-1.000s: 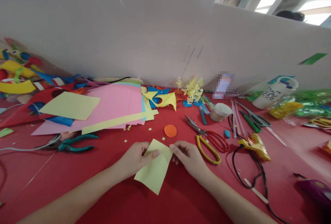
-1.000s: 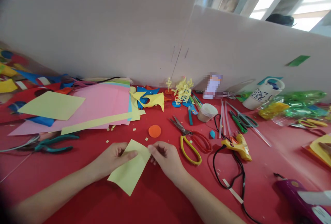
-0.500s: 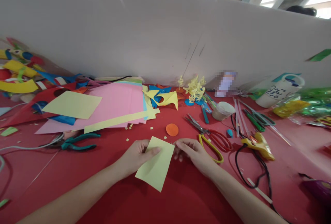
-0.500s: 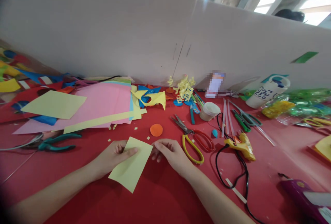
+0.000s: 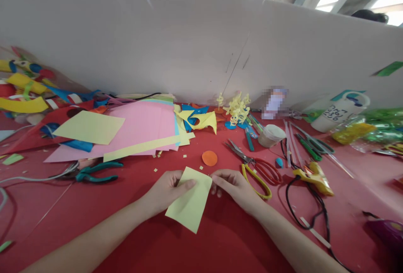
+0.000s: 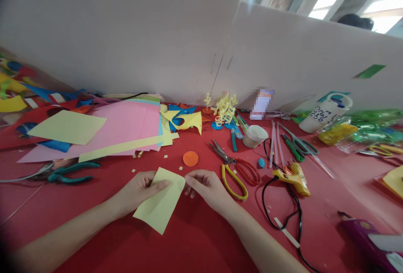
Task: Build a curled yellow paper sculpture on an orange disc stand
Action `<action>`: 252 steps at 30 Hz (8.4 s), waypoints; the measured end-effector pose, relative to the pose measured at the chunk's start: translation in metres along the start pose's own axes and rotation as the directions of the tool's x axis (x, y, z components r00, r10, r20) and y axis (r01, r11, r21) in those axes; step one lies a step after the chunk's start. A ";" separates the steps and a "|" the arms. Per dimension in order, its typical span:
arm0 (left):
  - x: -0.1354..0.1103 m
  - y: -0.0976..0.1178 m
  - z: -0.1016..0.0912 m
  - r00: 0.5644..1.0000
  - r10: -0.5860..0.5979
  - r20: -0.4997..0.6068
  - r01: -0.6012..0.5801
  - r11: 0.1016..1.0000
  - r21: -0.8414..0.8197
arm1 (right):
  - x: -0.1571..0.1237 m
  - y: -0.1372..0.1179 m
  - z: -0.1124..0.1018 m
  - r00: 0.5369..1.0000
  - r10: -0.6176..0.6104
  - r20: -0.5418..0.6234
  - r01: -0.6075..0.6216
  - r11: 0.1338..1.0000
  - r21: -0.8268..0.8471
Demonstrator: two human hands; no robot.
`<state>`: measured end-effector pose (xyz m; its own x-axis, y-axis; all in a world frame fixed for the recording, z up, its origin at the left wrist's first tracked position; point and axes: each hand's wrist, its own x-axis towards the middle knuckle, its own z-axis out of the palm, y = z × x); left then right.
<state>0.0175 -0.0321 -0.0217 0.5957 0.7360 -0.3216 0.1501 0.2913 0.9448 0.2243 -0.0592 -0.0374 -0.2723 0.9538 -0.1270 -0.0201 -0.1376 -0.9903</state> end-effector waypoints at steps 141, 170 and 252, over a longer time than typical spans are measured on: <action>-0.001 0.006 0.003 1.000 -0.005 -0.026 0.010 0.987 0.158 | -0.006 -0.002 0.008 0.997 0.002 -0.076 -0.021 0.966 -0.258; -0.001 0.005 0.003 0.999 0.021 -0.039 -0.015 0.989 0.148 | -0.005 0.001 0.005 0.997 0.000 -0.074 -0.015 0.977 -0.212; -0.002 -0.006 0.021 0.991 0.051 -0.126 -0.082 0.963 -0.256 | -0.002 -0.002 0.012 0.986 0.053 -0.159 -0.053 0.999 0.002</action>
<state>0.0319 -0.0478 -0.0256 0.4984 0.8210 -0.2785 -0.1061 0.3766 0.9203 0.2138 -0.0639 -0.0343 -0.1161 0.9755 -0.1867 -0.0074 -0.1889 -0.9820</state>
